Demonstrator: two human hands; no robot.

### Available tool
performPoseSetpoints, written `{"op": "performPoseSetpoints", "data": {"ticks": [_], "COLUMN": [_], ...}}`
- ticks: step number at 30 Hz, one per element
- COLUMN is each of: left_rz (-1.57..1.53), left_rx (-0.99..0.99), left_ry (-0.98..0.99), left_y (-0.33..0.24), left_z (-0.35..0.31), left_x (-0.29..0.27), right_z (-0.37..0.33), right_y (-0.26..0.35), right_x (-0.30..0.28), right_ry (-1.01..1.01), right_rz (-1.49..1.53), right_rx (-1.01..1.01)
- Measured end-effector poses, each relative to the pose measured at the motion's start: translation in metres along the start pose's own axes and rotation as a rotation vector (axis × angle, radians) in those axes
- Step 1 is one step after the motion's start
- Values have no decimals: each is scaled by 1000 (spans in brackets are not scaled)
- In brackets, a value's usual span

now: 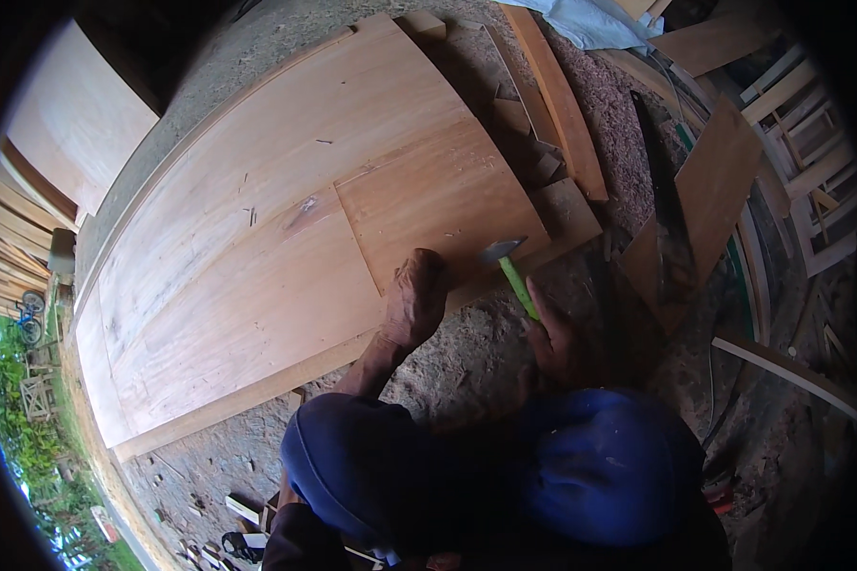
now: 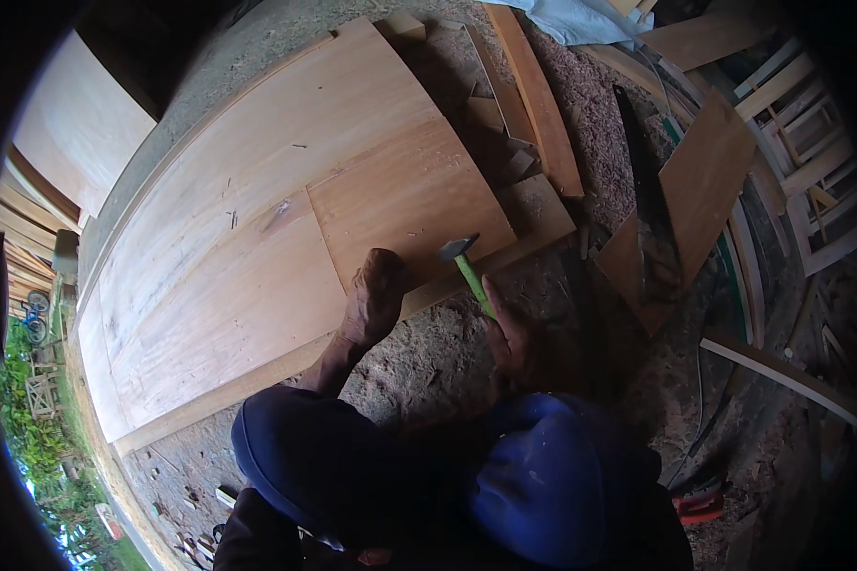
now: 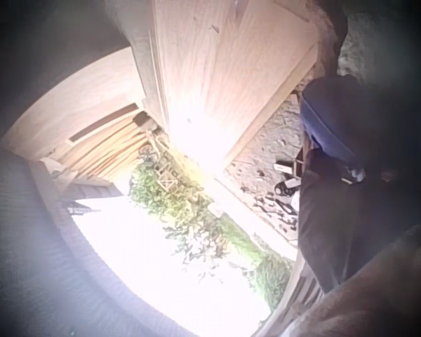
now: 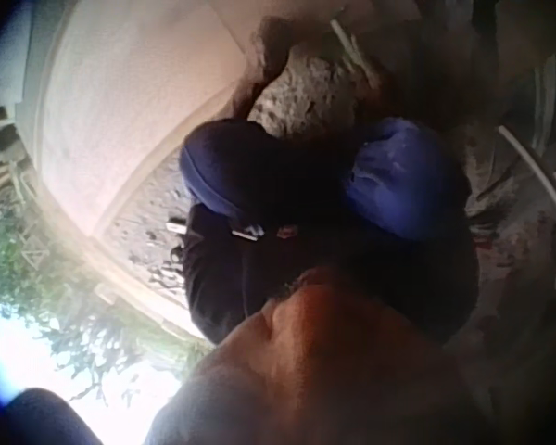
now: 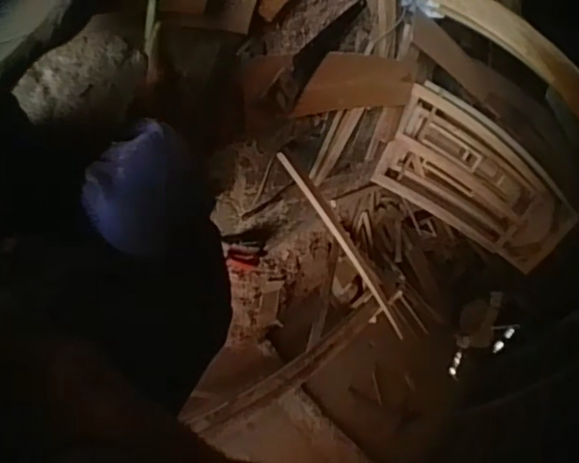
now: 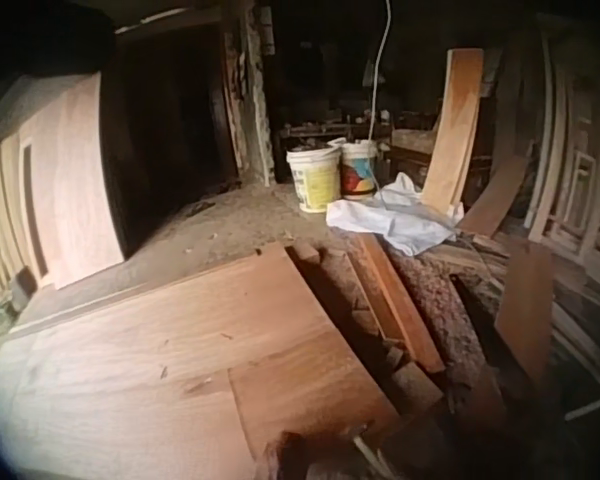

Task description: The person hammers nails into a large wooden panel to attach smaller wooden pieces. They use a hammer and a hand saw to cut and fit the pieces, then continue nailing them in place.

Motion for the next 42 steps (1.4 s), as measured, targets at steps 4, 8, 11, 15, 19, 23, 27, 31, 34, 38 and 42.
{"op": "performPoseSetpoints", "data": {"ticks": [4,8,11,15,19,23,27,31,34,38,42], "left_rz": [341,405,402,429,416,405,451,462,399,291,374], "left_rx": [180,196,196,183,173,186,202,224,237,266,325], "left_ry": [-39,-16,-3,-12,-26,-32,-44,-47,-22,94,55], "left_y": [-14,-18,-16,-13,-11,-10,-12,-14,-10,-29,-19], "left_z": [1,2,2,-1,-1,-1,-1,-1,-4,-7,-12], "left_x": [3,14,19,18,21,20,18,19,17,4,3], "right_z": [-4,-15,-12,-12,-7,-7,-2,-3,-1,-2,5], "right_y": [-1,-1,-2,3,7,19,12,16,17,18,13], "right_x": [4,-5,-2,9,15,12,22,17,18,6,10], "right_ry": [51,-8,-40,36,53,46,131,101,109,38,112], "right_rz": [111,47,78,-105,-199,-226,-266,-205,-184,-37,-87], "right_rx": [103,79,20,58,19,-42,-24,-46,-26,54,67]}}
Point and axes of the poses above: each hand's wrist, its own z-axis towards the middle knuckle, its own x-axis out of the palm, y = z × x, the point moved 10 cm from there along z, towards the middle knuckle, and after that the axes turned 14 degrees about x, right-handed, at the moved point
